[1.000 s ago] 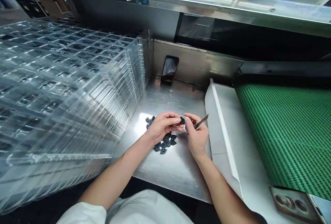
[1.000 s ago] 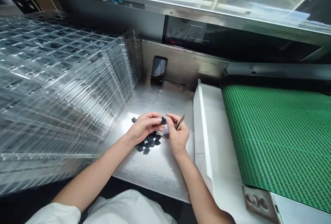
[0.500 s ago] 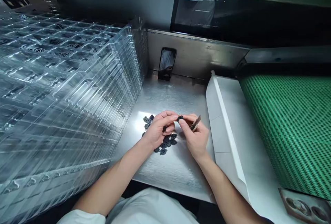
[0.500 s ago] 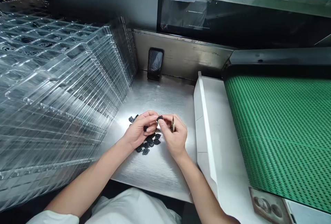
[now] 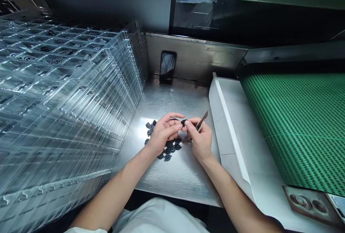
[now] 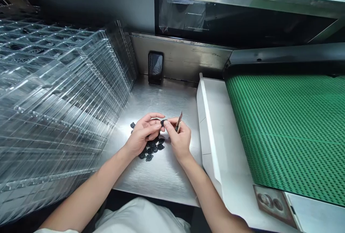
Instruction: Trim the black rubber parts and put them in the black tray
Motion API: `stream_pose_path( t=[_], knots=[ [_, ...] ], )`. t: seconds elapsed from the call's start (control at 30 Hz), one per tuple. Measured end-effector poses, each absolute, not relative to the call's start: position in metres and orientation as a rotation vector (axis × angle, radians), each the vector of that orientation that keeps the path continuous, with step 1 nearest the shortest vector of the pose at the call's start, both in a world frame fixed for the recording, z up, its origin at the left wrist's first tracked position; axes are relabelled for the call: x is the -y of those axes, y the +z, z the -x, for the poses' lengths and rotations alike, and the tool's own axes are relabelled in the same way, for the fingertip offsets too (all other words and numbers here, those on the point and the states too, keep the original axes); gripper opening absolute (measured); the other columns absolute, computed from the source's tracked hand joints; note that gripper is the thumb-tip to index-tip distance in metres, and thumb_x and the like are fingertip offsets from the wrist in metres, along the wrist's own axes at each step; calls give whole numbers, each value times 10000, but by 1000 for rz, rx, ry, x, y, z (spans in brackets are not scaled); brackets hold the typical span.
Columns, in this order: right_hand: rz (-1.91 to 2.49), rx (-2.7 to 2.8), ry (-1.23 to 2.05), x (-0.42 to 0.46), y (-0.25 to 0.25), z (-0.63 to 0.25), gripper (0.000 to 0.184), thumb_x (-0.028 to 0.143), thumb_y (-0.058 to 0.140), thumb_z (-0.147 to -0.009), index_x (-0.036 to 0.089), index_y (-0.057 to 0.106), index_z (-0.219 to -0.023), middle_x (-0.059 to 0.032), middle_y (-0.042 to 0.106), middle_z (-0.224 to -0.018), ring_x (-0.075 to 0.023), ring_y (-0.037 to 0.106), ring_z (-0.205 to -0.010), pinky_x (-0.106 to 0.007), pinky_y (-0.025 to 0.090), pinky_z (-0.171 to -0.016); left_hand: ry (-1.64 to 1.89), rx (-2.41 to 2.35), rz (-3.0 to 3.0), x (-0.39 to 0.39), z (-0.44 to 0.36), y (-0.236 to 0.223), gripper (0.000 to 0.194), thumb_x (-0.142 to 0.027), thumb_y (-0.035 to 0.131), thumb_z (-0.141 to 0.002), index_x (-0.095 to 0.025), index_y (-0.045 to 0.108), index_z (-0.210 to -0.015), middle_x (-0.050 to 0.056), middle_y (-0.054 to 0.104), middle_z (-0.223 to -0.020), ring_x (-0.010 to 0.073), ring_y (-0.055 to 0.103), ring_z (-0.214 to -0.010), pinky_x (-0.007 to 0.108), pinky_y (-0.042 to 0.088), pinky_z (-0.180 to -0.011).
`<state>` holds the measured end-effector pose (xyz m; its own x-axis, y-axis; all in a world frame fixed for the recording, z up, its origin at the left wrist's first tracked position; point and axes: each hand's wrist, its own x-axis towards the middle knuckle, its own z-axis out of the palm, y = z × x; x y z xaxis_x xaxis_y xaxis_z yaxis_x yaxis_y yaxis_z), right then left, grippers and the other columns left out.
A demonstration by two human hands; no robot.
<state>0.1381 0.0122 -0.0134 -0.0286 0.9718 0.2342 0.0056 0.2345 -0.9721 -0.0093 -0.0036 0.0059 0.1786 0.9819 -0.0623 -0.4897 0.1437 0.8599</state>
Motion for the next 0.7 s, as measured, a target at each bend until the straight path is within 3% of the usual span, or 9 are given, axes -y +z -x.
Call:
stream_pose_path(
  t=[0.13,0.2,0.3,0.4,0.5,0.7],
  knots=[
    [1014,1331,1116,-13,-15,-139,248,459,685,-908,213,660,-893,16,607,-691,-146,510,-591,-271,398,-560,1265,-800,-913,4,11,4,335,-334,789,-831,-145,752,-1106,53,701,-829,76,526,-599,191,362,-531],
    [998,1342,1085,-12,-14,-139,217,434,676,-905,220,643,-896,24,584,-709,-143,499,-601,-272,399,-572,1293,-823,-963,5,10,3,324,-310,809,-817,-156,778,-1101,76,734,-921,140,644,-779,225,483,-678],
    [1006,1365,987,-11,-11,-139,178,399,683,-895,226,643,-896,15,591,-777,-147,516,-647,-277,425,-603,1322,-858,-1046,5,9,4,310,-295,812,-815,-179,803,-1102,89,754,-1026,202,680,-943,293,530,-845],
    [1006,1332,953,-12,-7,-139,175,384,721,-868,229,662,-924,-7,627,-855,-166,568,-714,-287,460,-630,1333,-895,-1061,4,9,5,310,-315,814,-813,-190,813,-1096,89,759,-1017,198,679,-907,295,532,-818],
    [956,1315,972,-12,-6,-139,171,378,718,-885,224,654,-850,-24,634,-858,-193,600,-775,-309,474,-658,1343,-910,-1031,3,10,7,328,-366,817,-812,-188,816,-1088,67,741,-867,158,641,-761,256,497,-688],
    [868,1438,961,-9,-6,-137,176,328,679,-962,229,684,-816,-13,643,-779,-197,598,-758,-338,469,-719,1315,-859,-971,2,9,5,402,-471,795,-832,-178,810,-1106,-30,536,-603,47,321,-470,211,248,-460]
  ],
)
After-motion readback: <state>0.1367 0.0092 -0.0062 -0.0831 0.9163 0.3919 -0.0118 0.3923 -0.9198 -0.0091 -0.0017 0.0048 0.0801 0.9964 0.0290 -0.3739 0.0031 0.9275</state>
